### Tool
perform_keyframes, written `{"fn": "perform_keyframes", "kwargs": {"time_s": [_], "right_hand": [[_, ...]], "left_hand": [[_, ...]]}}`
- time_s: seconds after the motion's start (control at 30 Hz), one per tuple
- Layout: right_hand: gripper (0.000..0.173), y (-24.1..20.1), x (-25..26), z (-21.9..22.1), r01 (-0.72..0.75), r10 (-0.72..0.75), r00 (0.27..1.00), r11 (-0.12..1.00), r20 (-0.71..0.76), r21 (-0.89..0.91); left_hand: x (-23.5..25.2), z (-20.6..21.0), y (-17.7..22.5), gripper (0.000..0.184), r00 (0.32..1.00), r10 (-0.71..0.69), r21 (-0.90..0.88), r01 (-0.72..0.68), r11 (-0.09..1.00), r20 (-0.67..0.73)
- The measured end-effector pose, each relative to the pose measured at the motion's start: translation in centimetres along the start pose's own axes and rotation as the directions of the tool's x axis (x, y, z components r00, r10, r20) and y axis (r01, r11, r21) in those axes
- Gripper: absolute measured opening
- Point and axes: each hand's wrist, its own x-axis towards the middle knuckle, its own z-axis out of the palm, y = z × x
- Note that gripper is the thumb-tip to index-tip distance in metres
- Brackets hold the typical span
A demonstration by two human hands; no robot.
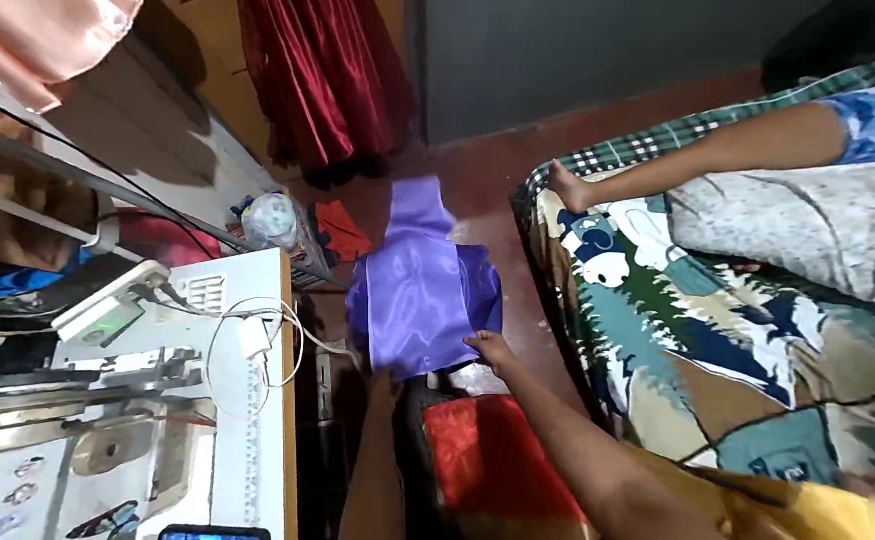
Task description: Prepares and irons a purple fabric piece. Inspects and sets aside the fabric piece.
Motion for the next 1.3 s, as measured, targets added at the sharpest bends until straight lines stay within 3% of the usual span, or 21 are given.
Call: {"fn": "perform_keyframes", "kwargs": {"time_s": [0.07, 0.13, 0.2, 0.27, 0.37, 0.43, 0.57, 0.67, 0.73, 0.77, 0.83, 0.9, 0.97, 1.0, 1.03, 1.07, 1.13, 1.23, 1.3], "right_hand": [[0.027, 1.8, 0.0, 0.1, -0.032, 0.032, 0.999, 0.997, -0.003, -0.065], [0.034, 3.1, -0.5, 0.1, -0.106, 0.11, 0.994, 0.98, 0.012, -0.168], [0.041, 5.1, -1.3, -0.3, -0.138, 0.158, 0.987, 0.934, 0.035, -0.33], [0.04, 7.3, -2.0, -0.7, -0.09, 0.108, 0.994, 0.868, 0.009, -0.489], [0.037, 9.4, -5.7, 0.2, 0.05, -0.067, 0.998, 0.824, -0.01, -0.564], [0.037, 10.8, -8.9, 0.9, 0.174, -0.163, 0.984, 0.761, 0.076, -0.625], [0.035, 15.9, -16.3, 1.2, 0.356, -0.108, 0.928, 0.543, 0.357, -0.761], [0.035, 21.9, -21.5, 0.3, 0.543, 0.062, 0.813, 0.279, 0.579, -0.792], [0.041, 25.2, -26.4, 0.7, 0.618, 0.163, 0.754, 0.152, 0.636, -0.772], [0.044, 26.5, -29.6, 1.2, 0.639, 0.217, 0.727, 0.133, 0.652, -0.757], [0.042, 29.7, -35.4, 2.3, 0.731, 0.275, 0.609, 0.17, 0.744, -0.661], [0.034, 34.8, -39.6, 3.4, 0.84, 0.237, 0.449, 0.216, 0.862, -0.497], [0.029, 40.0, -45.1, 6.1, 0.874, 0.153, 0.304, 0.348, 0.94, -0.339], [0.029, 42.1, -48.4, 7.7, 0.861, 0.155, 0.263, 0.408, 0.952, -0.305], [0.03, 43.2, -52.2, 8.5, 0.832, 0.248, 0.249, 0.44, 0.936, -0.338], [0.031, 44.1, -56.1, 9.7, 0.804, 0.353, 0.225, 0.46, 0.908, -0.378], [0.032, 46.3, -63.0, 13.1, 0.752, 0.482, 0.113, 0.53, 0.869, -0.392], [0.034, 48.1, -72.6, 16.6, 0.604, 0.521, -0.08, 0.704, 0.85, -0.374], [0.035, 47.9, -78.6, 18.3, 0.416, 0.543, -0.167, 0.796, 0.823, -0.441]], "left_hand": [[0.7, -0.5, -1.1, 0.05, 1.0, -0.012, 0.025, 0.012, 1.0, -0.014], [0.6, -0.7, -2.5, 0.048, 0.998, 0.046, 0.176, -0.038, 0.984, -0.037], [-0.7, -0.9, -4.1, 0.047, 0.986, 0.166, 0.318, -0.148, 0.936, -0.029], [-3.8, -1.0, -5.7, 0.05, 0.96, 0.277, 0.372, -0.269, 0.888, 0.032], [-11.7, -2.5, -8.7, 0.042, 0.923, 0.275, 0.378, -0.364, 0.851, 0.27], [-17.2, -4.3, -11.9, 0.037, 0.856, 0.236, 0.362, -0.424, 0.83, 0.46], [-27.1, -10.1, -19.6, 0.036, 0.703, 0.162, 0.389, -0.553, 0.737, 0.693], [-37.6, -16.3, -21.0, 0.044, 0.776, -0.074, 0.532, -0.356, 0.769, 0.626], [-42.0, -20.3, -23.6, 0.043, 0.806, -0.043, 0.542, -0.355, 0.762, 0.59], [-43.1, -21.9, -26.4, 0.042, 0.828, 0.037, 0.506, -0.377, 0.775, 0.56], [-44.5, -24.8, -33.3, 0.041, 0.856, 0.219, 0.374, -0.417, 0.828, 0.469], [-48.8, -27.7, -38.2, 0.041, 0.896, 0.313, 0.249, -0.396, 0.884, 0.315], [-54.7, -31.1, -42.0, 0.037, 0.914, 0.404, 0.154, -0.405, 0.901, 0.035], [-57.8, -32.3, -43.9, 0.032, 0.883, 0.44, 0.128, -0.423, 0.897, -0.162], [-60.9, -32.8, -45.9, 0.027, 0.814, 0.445, 0.115, -0.435, 0.893, -0.374], [-63.8, -33.5, -47.8, 0.023, 0.7, 0.429, 0.128, -0.44, 0.889, -0.572], [-68.6, -35.9, -50.9, 0.02, 0.385, 0.36, 0.157, -0.467, 0.87, -0.85], [-73.5, -40.2, -54.1, 0.023, -0.063, 0.17, 0.18, -0.445, 0.877, -0.983], [-75.2, -42.8, -54.2, 0.027, -0.246, 0.109, 0.201, -0.39, 0.898, -0.963]]}}
